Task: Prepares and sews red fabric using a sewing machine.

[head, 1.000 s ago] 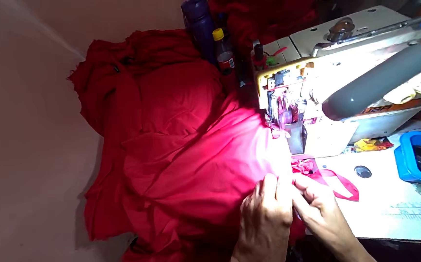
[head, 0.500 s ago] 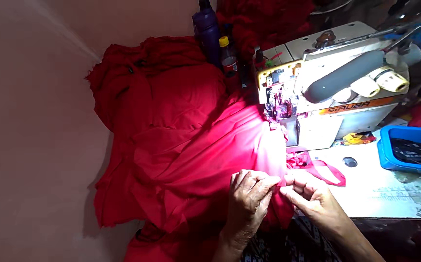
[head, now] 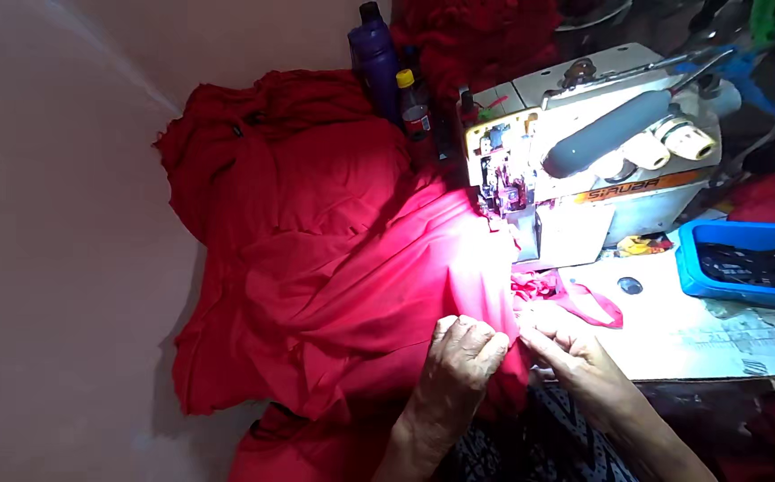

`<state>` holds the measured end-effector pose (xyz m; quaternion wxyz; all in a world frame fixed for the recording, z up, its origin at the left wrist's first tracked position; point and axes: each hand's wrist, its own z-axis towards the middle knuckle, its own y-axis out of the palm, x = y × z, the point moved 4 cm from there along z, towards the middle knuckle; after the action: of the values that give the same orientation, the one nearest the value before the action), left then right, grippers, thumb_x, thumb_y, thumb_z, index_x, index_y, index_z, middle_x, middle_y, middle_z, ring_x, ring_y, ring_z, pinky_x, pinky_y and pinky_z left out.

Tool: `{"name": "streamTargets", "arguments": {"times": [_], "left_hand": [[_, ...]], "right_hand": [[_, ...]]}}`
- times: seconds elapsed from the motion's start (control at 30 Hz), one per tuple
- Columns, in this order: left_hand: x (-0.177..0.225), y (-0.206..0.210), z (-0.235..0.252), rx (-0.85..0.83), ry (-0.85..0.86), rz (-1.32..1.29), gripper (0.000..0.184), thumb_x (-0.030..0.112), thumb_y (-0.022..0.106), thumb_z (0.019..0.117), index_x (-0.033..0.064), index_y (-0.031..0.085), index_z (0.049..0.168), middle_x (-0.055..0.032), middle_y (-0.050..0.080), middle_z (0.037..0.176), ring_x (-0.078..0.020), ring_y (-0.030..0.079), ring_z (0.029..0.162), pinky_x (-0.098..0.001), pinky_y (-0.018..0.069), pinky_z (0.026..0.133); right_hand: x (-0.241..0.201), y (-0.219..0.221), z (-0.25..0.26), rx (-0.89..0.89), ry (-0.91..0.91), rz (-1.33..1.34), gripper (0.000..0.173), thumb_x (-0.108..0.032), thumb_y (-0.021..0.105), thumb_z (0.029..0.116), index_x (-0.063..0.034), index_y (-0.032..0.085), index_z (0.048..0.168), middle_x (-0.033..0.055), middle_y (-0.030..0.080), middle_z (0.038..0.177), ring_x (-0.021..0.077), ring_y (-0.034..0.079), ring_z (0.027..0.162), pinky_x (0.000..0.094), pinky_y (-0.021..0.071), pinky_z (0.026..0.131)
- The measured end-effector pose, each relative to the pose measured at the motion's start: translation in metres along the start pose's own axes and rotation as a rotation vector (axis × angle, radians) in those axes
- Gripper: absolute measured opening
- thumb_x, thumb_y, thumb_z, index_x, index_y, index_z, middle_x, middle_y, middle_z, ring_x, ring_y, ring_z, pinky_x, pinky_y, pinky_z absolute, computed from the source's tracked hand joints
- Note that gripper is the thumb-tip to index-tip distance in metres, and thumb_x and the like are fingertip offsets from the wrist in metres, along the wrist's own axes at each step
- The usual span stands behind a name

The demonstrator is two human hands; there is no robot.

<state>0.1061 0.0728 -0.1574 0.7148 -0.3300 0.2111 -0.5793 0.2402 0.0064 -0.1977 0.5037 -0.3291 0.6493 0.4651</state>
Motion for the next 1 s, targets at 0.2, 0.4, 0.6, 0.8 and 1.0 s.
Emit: {"name": "streamTargets", "arguments": {"times": [0.2,0.4,0.6,0.8,1.0], "left_hand": [[0.001,0.003,-0.005,0.014,0.007,0.02,0.017,0.0,0.062,0.0906,0.0067,0.078,0.09,-0.0064,0.075,0.087,-0.0207,0.069,0.088,-0.0324,0.05,0.089],[0.007,0.007,-0.03,0.161,-0.072,-0.094,0.01,0.017,0.06,0.0973,0.0141,0.07,0.098,-0.0038,0.07,0.099,-0.0171,0.062,0.101,-0.0318,0.0424,0.095],[-0.005,0.033,-0.041,0.181,-0.28,0.117,0.077,0.073,0.063,0.0798,0.0222,0.052,0.136,-0.0193,0.054,0.145,-0.0348,0.042,0.144,-0.0662,0.0186,0.115],[-0.005,0.026,-0.039,0.299,-0.285,0.164,0.024,0.021,0.052,0.1023,0.022,0.075,0.109,-0.0018,0.074,0.119,-0.0189,0.055,0.134,-0.0515,0.0217,0.12],[-0.023,0.023,-0.015,0.33,-0.284,0.195,0.021,0.019,0.057,0.0993,0.0166,0.078,0.097,-0.0045,0.075,0.106,-0.0142,0.064,0.113,-0.0413,0.0309,0.112]], "right_hand": [[-0.007,0.004,0.012,0.017,0.015,-0.047,0.024,-0.006,0.051,0.1031,-0.0124,0.061,0.082,-0.0102,0.059,0.063,-0.004,0.055,0.054,0.0123,0.0466,0.051],[-0.009,0.004,0.01,0.031,-0.273,-0.177,0.005,-0.007,0.06,0.092,-0.0101,0.063,0.093,-0.0117,0.062,0.068,-0.0048,0.058,0.059,0.0118,0.0487,0.057],[-0.018,0.011,0.0,0.096,-0.411,-0.153,0.01,-0.006,0.06,0.09,-0.0079,0.063,0.099,-0.0123,0.065,0.073,-0.0047,0.061,0.063,0.0122,0.0517,0.059],[-0.012,0.011,-0.012,0.177,-0.367,-0.162,0.015,0.002,0.059,0.088,-0.0058,0.063,0.1,-0.0147,0.064,0.071,-0.0062,0.059,0.061,0.013,0.0514,0.058],[-0.011,0.006,0.027,0.25,-0.488,-0.215,0.042,-0.006,0.061,0.0885,0.0061,0.059,0.129,-0.014,0.058,0.067,-0.0085,0.051,0.055,0.0088,0.0455,0.053]]}}
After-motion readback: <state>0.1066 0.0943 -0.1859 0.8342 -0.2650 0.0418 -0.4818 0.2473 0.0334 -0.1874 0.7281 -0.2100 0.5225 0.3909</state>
